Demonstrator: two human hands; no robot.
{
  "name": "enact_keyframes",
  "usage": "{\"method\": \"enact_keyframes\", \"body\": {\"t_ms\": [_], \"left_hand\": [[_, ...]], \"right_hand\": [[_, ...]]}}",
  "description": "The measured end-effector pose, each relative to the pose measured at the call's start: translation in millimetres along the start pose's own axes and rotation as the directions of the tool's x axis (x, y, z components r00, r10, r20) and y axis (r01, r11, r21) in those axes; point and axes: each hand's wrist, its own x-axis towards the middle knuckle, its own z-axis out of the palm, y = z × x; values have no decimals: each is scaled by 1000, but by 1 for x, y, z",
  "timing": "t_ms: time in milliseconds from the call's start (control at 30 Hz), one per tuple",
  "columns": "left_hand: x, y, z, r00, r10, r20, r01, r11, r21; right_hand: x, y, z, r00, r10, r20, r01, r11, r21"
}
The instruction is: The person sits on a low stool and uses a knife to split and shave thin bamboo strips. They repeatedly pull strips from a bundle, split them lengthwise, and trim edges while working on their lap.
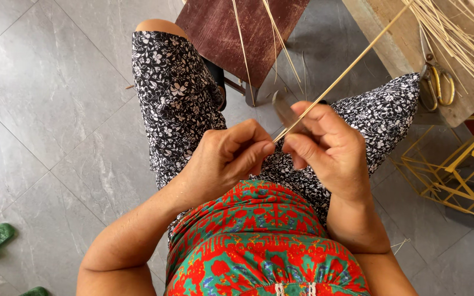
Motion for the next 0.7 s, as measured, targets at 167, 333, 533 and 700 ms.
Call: {"method": "enact_keyframes", "body": {"t_ms": [167, 333, 533, 700], "left_hand": [[-1, -10, -24, 996, -71, 60, 78, 988, -131], [-17, -20, -17, 995, -92, 47, 96, 991, -95], [-47, -36, -8, 995, -94, 30, 96, 992, -83], [-75, -41, 4, 996, -93, 13, 93, 995, -28]], "right_hand": [[19, 2, -8, 999, -43, 0, 43, 998, 53], [11, 3, -27, 997, -70, -45, 72, 996, 56], [-7, 9, -28, 992, -100, -70, 105, 993, 60], [-28, 8, -23, 996, -79, -43, 79, 997, -4]]}}
